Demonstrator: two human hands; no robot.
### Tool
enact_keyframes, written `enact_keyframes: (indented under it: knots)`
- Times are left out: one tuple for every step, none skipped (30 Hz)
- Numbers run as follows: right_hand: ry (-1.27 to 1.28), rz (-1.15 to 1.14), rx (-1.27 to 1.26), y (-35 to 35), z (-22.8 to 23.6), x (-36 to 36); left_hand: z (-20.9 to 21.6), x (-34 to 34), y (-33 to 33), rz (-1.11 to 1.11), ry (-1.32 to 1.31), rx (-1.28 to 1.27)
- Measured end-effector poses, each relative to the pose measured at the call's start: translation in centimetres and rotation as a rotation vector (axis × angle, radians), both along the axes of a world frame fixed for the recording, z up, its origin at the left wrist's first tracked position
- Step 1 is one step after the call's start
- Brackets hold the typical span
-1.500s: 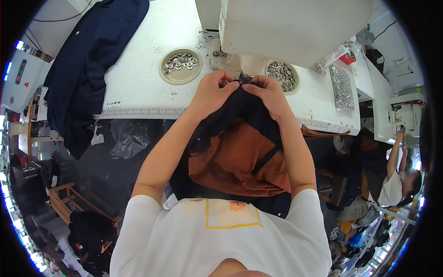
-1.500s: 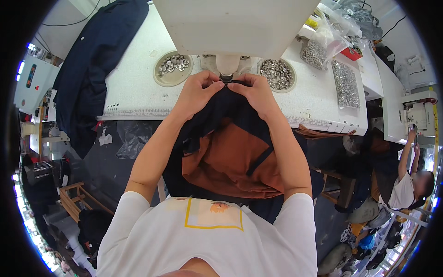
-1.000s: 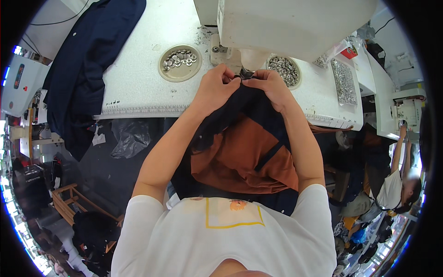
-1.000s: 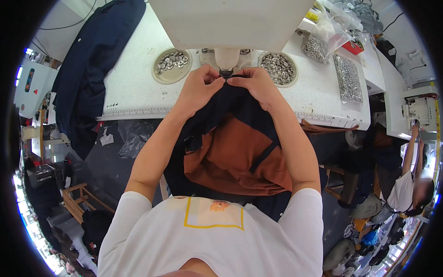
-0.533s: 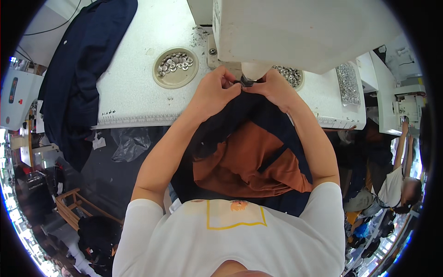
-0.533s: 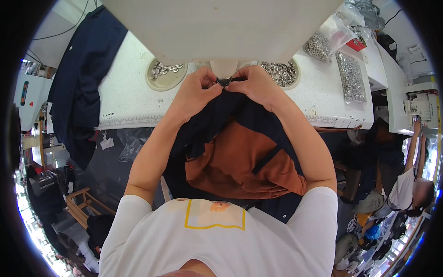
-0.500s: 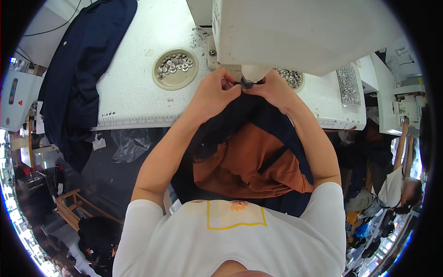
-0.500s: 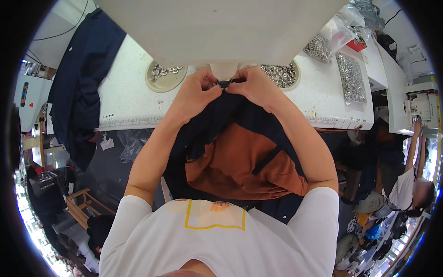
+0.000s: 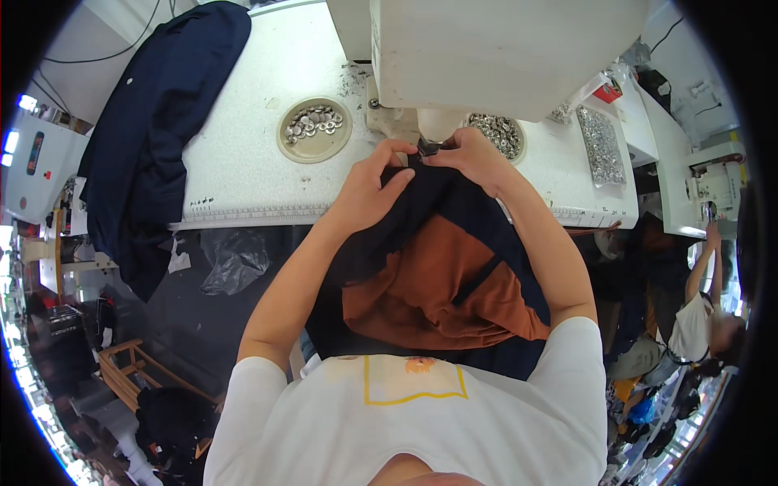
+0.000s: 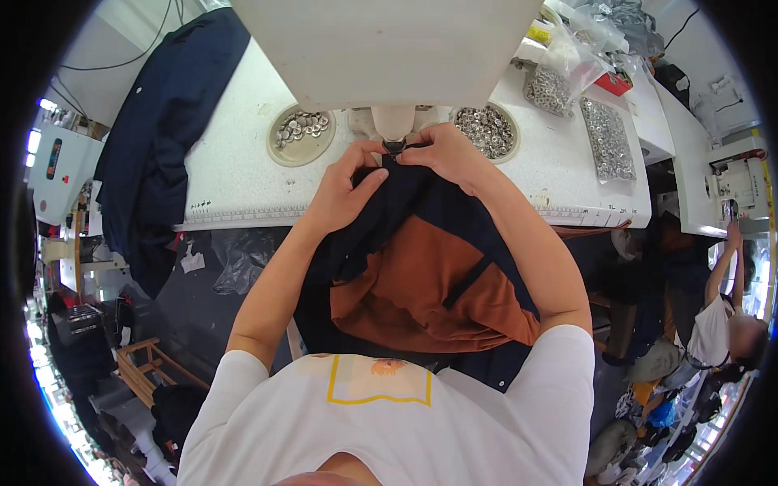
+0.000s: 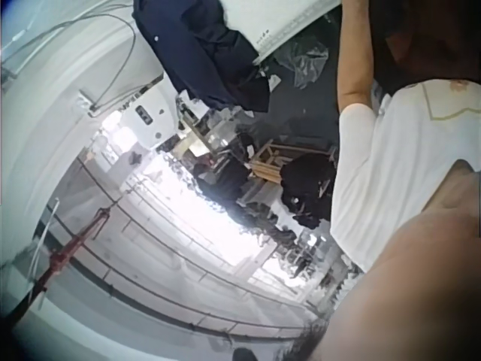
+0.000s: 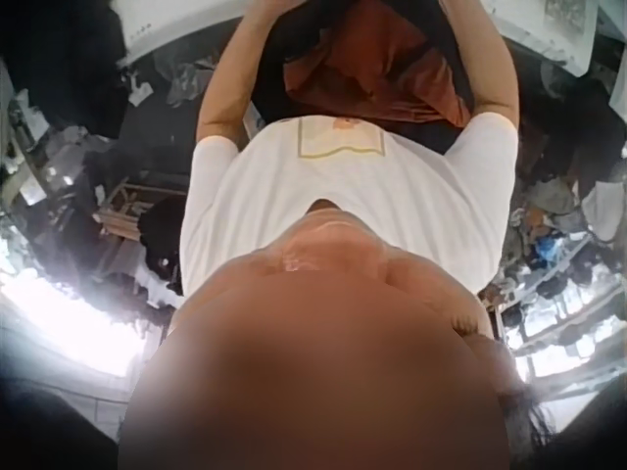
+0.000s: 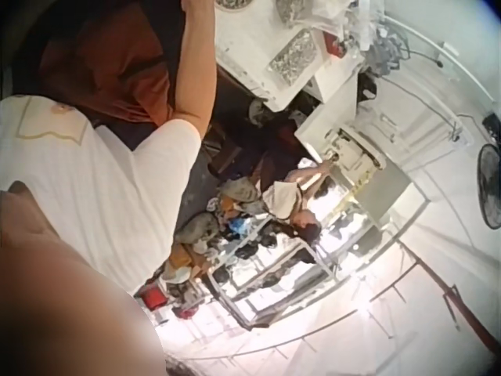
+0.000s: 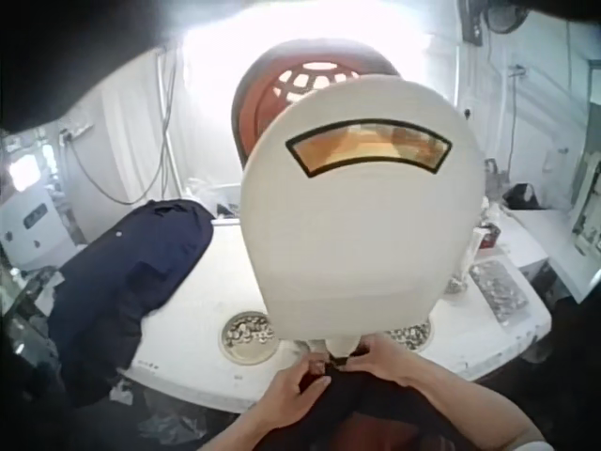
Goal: Using a mechanical press machine to attach grommets or snaps to different pieces of clothing.
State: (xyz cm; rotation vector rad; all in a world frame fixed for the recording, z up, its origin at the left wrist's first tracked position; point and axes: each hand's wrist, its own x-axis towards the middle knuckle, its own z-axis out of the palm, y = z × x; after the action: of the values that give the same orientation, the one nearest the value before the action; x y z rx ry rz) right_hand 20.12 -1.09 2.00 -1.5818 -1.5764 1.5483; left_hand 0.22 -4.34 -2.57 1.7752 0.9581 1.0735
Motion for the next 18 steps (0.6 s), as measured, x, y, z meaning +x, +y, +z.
enact_keyframes:
  knots:
    - [0.002,0.002,0.003,-0.1,-0.1,0.0,0.1,-0.1,-0.1,-0.009,0.017,-0.01]
    - [0.021,-0.002,0.004,0.0,-0.3,0.2,0.3,-0.1,-0.2,-0.018,0.034,-0.017]
    - [0.04,-0.006,0.004,0.0,-0.6,0.3,0.4,-0.1,-0.2,-0.017,0.035,-0.013]
    - [0.041,-0.004,0.008,0.0,-0.7,0.4,0.6,-0.2,-0.1,-0.012,0.049,-0.016]
    - [0.054,-0.002,0.003,0.1,-0.9,0.5,0.6,-0.2,-0.1,-0.007,0.062,-0.021]
    - [0.066,0.0,-0.003,0.1,-1.0,0.6,0.7,-0.2,-0.1,-0.007,0.063,-0.02]
    - [0.067,0.001,-0.002,0.1,-1.1,0.9,0.8,-0.2,-0.1,-0.003,0.073,-0.025]
    - [0.122,0.005,-0.045,0.3,-1.2,1.1,0.8,-0.2,0.0,0.001,0.084,-0.03]
    - [0.176,0.008,-0.089,0.4,-1.4,1.3,0.8,-0.2,0.1,0.003,0.086,-0.03]
    - [0.178,0.01,-0.089,0.4,-1.6,1.5,0.8,-0.1,0.1,-0.005,0.071,-0.045]
    - [0.21,0.015,-0.087,0.4,-1.8,1.7,0.9,0.0,0.2,-0.011,0.056,-0.061]
    - [0.242,0.02,-0.084,0.5,-2.0,1.8,0.9,0.0,0.3,-0.008,0.057,-0.064]
    - [0.242,0.022,-0.088,0.5,-1.9,1.8,0.9,0.0,0.3,-0.011,0.056,-0.073]
    - [0.221,0.018,-0.078,0.4,-1.7,1.7,0.8,-0.1,0.3,-0.014,0.055,-0.085]
    - [0.201,0.014,-0.069,0.3,-1.7,1.6,0.9,-0.1,0.3,-0.013,0.056,-0.09]
    - [0.201,0.014,-0.074,0.4,-1.9,1.6,1.0,0.0,0.2,-0.005,0.054,-0.094]
    - [0.202,0.009,-0.063,0.3,-2.0,1.6,1.1,0.0,0.2,0.003,0.052,-0.097]
    - [0.202,0.003,-0.051,0.3,-2.0,1.7,1.0,0.0,0.1,0.004,0.052,-0.099]
